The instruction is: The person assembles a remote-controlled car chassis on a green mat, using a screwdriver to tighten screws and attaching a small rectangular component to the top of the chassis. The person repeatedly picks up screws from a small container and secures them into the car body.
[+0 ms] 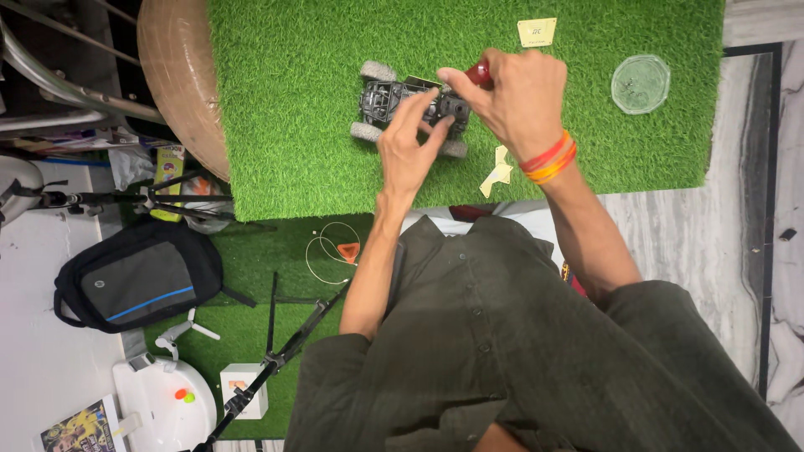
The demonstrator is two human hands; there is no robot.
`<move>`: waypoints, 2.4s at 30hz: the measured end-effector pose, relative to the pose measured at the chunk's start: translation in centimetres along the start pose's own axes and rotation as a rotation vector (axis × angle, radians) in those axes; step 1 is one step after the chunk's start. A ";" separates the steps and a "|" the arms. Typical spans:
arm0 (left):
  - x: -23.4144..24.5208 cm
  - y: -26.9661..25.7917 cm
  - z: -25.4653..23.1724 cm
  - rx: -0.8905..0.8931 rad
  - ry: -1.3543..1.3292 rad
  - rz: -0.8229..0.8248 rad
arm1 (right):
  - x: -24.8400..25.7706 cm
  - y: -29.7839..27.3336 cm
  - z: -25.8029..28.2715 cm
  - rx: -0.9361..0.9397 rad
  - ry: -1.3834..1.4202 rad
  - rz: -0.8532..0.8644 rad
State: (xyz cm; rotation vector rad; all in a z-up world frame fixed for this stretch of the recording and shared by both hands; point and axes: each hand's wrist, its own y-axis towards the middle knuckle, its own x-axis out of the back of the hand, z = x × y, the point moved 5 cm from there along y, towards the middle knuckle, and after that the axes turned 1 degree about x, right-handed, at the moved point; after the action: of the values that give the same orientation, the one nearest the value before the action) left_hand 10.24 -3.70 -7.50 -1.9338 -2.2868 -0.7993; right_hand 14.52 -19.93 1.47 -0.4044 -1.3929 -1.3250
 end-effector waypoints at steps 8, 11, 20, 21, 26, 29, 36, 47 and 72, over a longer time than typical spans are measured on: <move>-0.1 5.9 -2.1 -0.302 -0.041 0.113 | -0.7 2.3 -0.7 -0.072 -0.062 0.105; -0.7 7.4 -1.7 -0.286 -0.149 0.203 | 0.5 2.6 0.0 -0.062 0.018 0.117; -1.3 7.3 -1.6 -0.402 -0.002 0.351 | 4.2 2.0 0.2 0.366 0.298 0.172; -1.4 7.3 -1.5 -0.356 -0.016 0.380 | 3.9 2.1 -0.3 0.347 0.284 0.182; -0.5 6.7 -2.1 -0.280 -0.250 0.373 | 2.6 3.0 -1.4 0.210 0.188 0.165; -0.7 6.8 -1.9 -0.247 -0.240 0.340 | 2.1 3.3 -0.9 0.172 0.156 0.150; -1.6 7.8 -0.9 -0.207 -0.312 0.309 | 3.7 3.8 1.3 0.403 0.082 0.191; -1.4 6.8 0.3 -0.187 -0.218 0.354 | 1.9 4.0 -1.3 0.269 -0.029 0.367; -4.2 -0.2 3.9 0.040 0.131 0.012 | -3.5 4.3 -2.3 0.623 -0.292 0.833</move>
State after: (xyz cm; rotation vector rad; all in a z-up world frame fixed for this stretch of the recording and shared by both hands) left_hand 12.09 -5.92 -12.45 -1.8196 -2.1966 -0.8450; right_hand 20.20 -19.06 -0.02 -0.6631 -1.5376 -0.1405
